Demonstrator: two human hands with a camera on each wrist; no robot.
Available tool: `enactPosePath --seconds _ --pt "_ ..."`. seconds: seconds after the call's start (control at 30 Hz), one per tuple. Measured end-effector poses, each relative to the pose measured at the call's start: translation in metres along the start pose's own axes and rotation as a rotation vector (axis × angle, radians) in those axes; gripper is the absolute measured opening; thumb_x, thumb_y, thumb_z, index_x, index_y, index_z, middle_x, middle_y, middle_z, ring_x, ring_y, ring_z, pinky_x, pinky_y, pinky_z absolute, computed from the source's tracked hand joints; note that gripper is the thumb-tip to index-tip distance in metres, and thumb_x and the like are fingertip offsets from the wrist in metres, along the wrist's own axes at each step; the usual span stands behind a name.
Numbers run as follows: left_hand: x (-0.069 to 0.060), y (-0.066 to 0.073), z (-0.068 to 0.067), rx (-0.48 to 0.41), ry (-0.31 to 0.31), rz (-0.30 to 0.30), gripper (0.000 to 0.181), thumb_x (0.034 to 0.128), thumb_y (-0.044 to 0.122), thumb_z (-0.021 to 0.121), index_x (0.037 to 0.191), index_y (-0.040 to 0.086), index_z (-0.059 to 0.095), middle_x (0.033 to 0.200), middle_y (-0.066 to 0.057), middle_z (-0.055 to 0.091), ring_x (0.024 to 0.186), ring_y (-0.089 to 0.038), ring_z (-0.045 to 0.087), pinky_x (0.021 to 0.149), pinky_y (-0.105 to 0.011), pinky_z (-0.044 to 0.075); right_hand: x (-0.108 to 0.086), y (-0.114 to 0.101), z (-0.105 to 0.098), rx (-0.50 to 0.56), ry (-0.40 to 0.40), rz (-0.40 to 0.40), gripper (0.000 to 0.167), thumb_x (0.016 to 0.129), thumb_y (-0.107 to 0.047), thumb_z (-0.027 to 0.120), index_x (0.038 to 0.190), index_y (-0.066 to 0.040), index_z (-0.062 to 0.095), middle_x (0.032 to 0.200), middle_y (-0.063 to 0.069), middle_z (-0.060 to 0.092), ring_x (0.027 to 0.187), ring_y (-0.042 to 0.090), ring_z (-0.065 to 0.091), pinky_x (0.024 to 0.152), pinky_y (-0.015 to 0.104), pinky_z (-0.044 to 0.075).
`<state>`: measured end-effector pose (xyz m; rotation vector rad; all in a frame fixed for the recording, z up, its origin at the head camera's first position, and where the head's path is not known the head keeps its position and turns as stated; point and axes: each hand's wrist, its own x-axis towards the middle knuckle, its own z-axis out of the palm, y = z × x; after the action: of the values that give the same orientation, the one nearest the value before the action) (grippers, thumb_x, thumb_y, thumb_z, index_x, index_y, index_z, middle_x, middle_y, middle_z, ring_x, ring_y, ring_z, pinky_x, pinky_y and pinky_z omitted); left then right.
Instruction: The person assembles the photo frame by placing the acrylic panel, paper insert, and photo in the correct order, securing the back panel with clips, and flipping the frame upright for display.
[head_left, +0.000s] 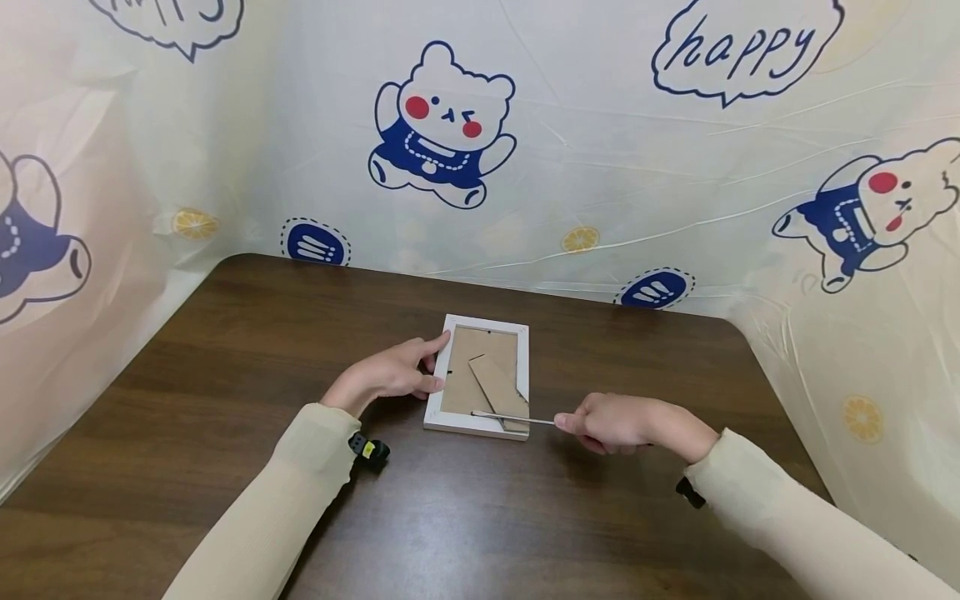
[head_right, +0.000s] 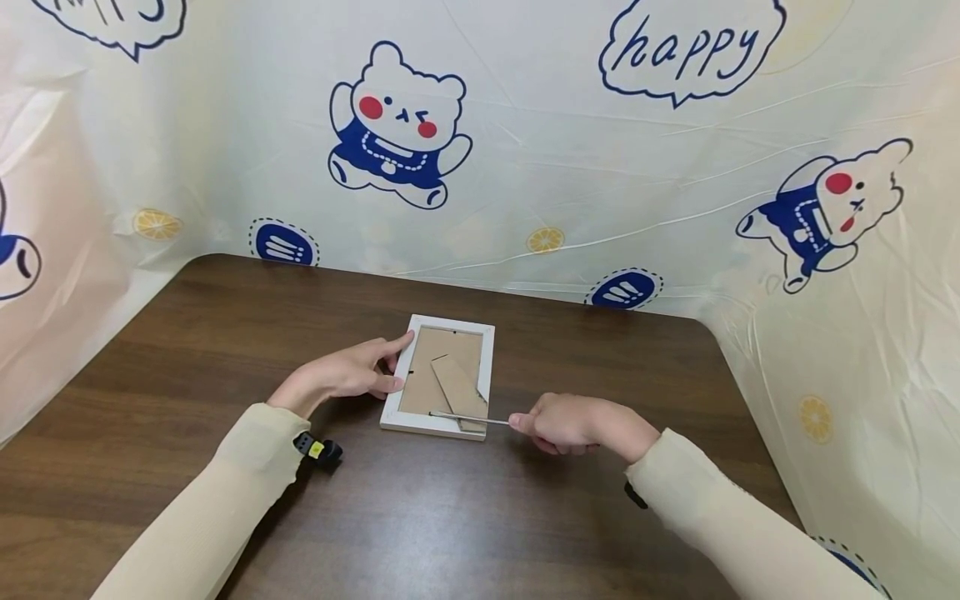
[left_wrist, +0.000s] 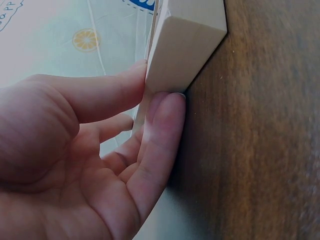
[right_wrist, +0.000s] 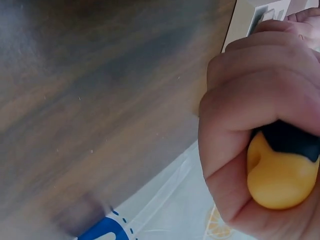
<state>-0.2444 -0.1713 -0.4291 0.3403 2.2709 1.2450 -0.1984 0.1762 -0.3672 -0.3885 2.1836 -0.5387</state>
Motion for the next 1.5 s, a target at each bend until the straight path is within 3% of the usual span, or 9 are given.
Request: enactPosePath --seconds 0.6,0.9,1.2,1.5 --pt "0.001 -0.001 0.000 0.018 0.001 -0.011 0.089 0.1005 0.000 0.070 0.170 0.009 0.015 0.121 -0.020 0.040 0.102 -0.027 0.050 0.085 -0.033 0.061 0.006 -0.011 -0.030 0.062 -0.191 0.200 0.063 0.108 -0.061 0.048 0.066 -0.014 0.051 0.055 -0.004 0.033 0.045 0.010 0.023 0.044 0.025 0.017" --pt "0.001 0.000 0.000 0.014 -0.002 -0.007 0.089 0.1002 -0.001 0.070 0.170 0.008 0.015 0.119 -0.020 0.040 0.102 -0.028 0.050 0.086 -0.034 0.062 0.011 -0.011 -0.040 0.060 -0.301 0.216 0.062 0.108 -0.061 0.046 0.068 -0.015 0.053 0.055 -0.005 0.031 0.045 0.010 0.023 0.045 0.026 0.018" --pt "0.002 0.003 -0.003 0.019 -0.008 -0.005 0.089 0.1006 0.000 0.070 0.170 0.008 0.014 0.117 -0.019 0.042 0.101 -0.027 0.051 0.088 -0.035 0.062 0.012 -0.007 -0.040 0.071 -0.296 0.204 0.062 0.108 -0.061 0.045 0.069 -0.014 0.054 0.055 -0.004 0.033 0.046 0.010 0.025 0.045 0.026 0.019" --pt "0.001 0.001 -0.001 -0.004 -0.018 0.006 0.089 0.1005 -0.002 0.069 0.170 0.007 0.013 0.109 -0.017 0.049 0.092 -0.024 0.057 0.087 -0.037 0.062 0.006 -0.004 -0.025 0.067 -0.174 0.138 0.065 0.110 -0.058 0.045 0.067 -0.010 0.055 0.055 -0.002 0.036 0.043 0.010 0.027 0.042 0.025 0.025"
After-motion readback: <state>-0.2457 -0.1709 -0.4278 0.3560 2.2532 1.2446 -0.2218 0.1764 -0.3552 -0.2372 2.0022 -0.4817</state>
